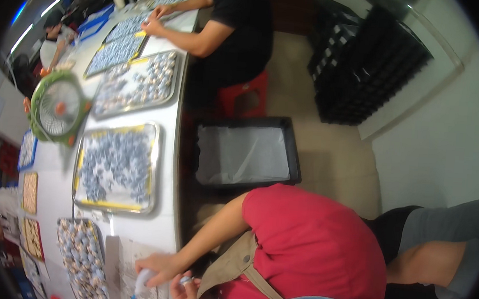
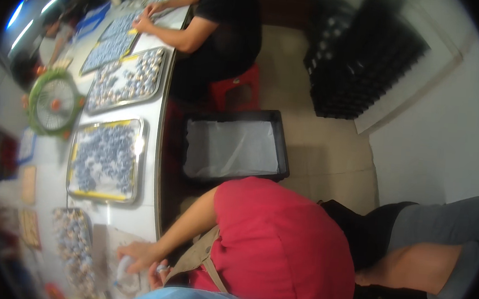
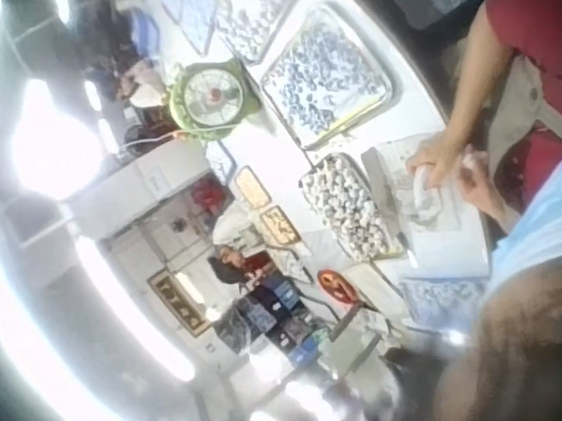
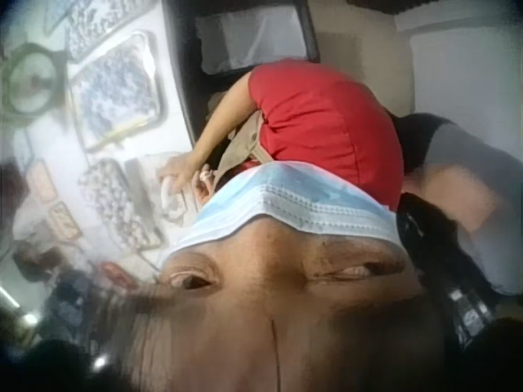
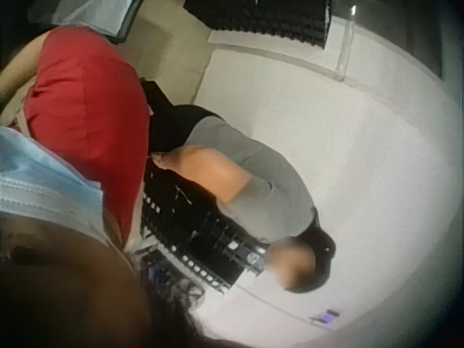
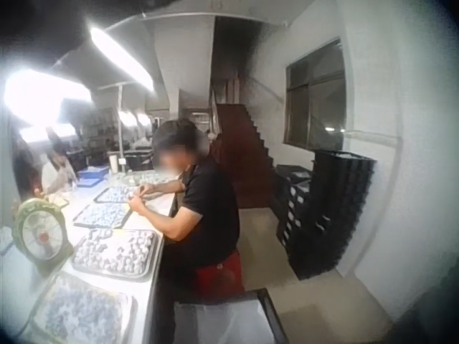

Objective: The person repeatedly picks small shell-like items from a tray, applies a small amount of liquid from a squeeze bottle, and joins two pieces together by hand. The assembled items are placed into a blue plastic container. The process is repeated continuously throughout the clip.

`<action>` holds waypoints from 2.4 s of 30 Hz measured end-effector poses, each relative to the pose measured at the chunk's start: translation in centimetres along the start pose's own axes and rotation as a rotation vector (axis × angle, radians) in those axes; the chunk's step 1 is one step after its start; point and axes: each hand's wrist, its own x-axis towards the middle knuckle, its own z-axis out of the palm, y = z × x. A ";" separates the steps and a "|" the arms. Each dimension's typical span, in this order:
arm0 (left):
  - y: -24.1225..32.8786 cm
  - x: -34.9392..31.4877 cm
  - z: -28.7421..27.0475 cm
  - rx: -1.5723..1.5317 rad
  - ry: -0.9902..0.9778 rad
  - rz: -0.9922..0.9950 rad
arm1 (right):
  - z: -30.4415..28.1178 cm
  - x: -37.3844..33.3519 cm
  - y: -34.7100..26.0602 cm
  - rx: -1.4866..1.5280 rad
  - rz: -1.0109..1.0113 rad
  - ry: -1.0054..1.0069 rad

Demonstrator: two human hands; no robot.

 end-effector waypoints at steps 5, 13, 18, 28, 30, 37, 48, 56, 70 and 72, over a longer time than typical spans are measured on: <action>-0.4 2.2 1.4 0.089 -0.076 0.051 | -0.2 -0.2 -0.4 -0.018 0.042 -0.018; 0.9 1.8 4.0 0.101 -0.073 0.089 | -0.6 -0.6 -1.2 -0.032 0.049 -0.009; 1.2 1.3 4.3 0.111 -0.071 0.109 | -0.2 -0.1 -0.2 -0.019 0.042 -0.004; 1.9 0.1 4.6 0.118 -0.053 0.116 | 0.3 0.0 0.4 -0.001 -0.020 0.013; 1.7 -0.2 4.7 0.114 -0.049 0.114 | 0.1 -0.4 0.3 0.008 -0.016 0.014; 2.4 -1.6 6.0 0.072 -0.032 0.140 | -0.9 -0.8 -0.5 -0.046 0.020 -0.020; 6.3 -3.1 5.7 -0.024 -0.082 0.003 | 0.0 0.7 -0.5 0.204 0.186 -0.073; 5.0 -6.0 5.3 -0.109 -0.050 0.203 | 0.8 -0.3 -0.5 0.381 0.175 0.023; 4.0 -9.6 6.4 -0.111 0.225 0.282 | -0.7 0.1 -0.7 0.303 0.173 -0.098; 3.3 -9.5 6.4 -0.207 0.252 0.309 | -0.7 0.1 -0.7 0.293 0.151 -0.122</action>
